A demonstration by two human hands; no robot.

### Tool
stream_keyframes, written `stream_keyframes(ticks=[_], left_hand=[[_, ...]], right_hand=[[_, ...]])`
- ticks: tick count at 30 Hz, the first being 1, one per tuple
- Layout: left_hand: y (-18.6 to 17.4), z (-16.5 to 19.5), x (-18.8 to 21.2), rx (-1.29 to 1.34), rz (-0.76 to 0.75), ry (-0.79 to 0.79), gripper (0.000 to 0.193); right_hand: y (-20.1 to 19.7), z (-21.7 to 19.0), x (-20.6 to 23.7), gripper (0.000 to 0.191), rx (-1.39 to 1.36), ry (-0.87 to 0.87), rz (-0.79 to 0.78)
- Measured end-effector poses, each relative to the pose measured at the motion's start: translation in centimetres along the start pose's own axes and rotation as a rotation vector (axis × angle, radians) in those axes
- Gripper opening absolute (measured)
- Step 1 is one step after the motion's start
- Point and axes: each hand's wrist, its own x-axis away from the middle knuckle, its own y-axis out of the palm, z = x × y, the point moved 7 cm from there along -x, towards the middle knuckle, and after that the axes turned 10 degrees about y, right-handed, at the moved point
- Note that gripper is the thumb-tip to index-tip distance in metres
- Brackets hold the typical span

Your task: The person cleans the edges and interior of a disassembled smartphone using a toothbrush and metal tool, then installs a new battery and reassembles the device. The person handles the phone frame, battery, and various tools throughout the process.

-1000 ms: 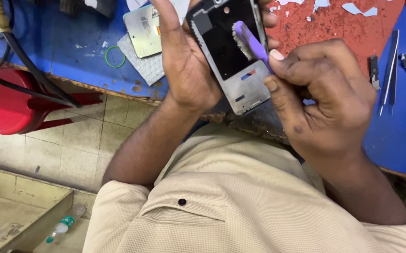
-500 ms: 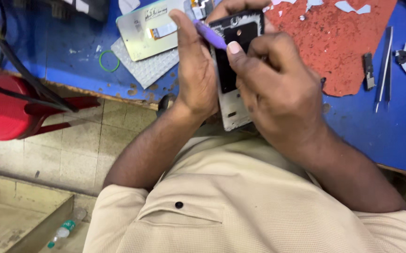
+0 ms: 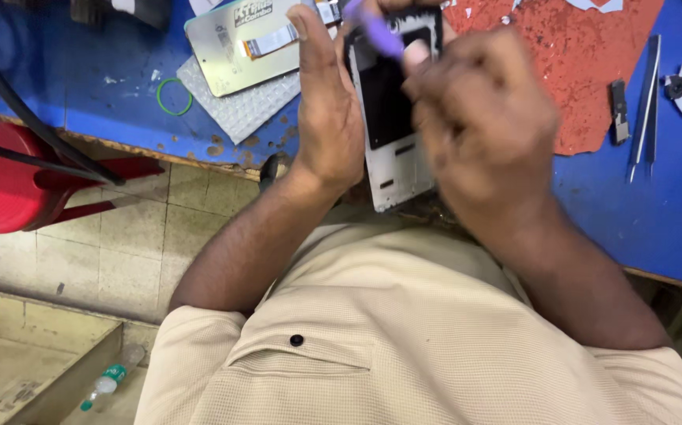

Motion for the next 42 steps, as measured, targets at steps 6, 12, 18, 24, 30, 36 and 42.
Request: stream_keyframes(ticks=[6,12,18,24,30,36,42], left_hand=[[-0.4,-0.3,-0.7,0.156,0.058,-0.039,0.086],[-1.8,1.7,-1.7,0.086,0.019,0.082,0.062],[-4.0,4.2,-3.1,-0.119,0.013,0.167,0.051],[-3.6,5.2,-3.5,0.073,0.030,0.170,0.060],[-4.4,2.8,-2.1,-0.056,0.184,0.193,0.058],[-12.9,5.7,0.8,-0.165,0.715,0.447,0.060],[-13.1,3.9,1.6,-0.201,0.684,0.391,0.063]], right_hand=[[1.0,0.9,1.0,0.017,-0.098,-0.009,-0.040],[3.3,1.2,3.4,0.017,-0.155,0.074,-0.142],[3.5,1.8,6.5,0.024,-0.152,0.136,-0.364],[-1.0,2.5,5.4,0.015,-0.185,0.234,-0.185],[1.5,1.0,4.7,0.022,-0.169,0.079,-0.194],[0.8,2.2,6.3,0.018,-0.174,0.177,-0.302],[0.5,1.7,5.6,0.014,-0.071,-0.057,-0.255]])
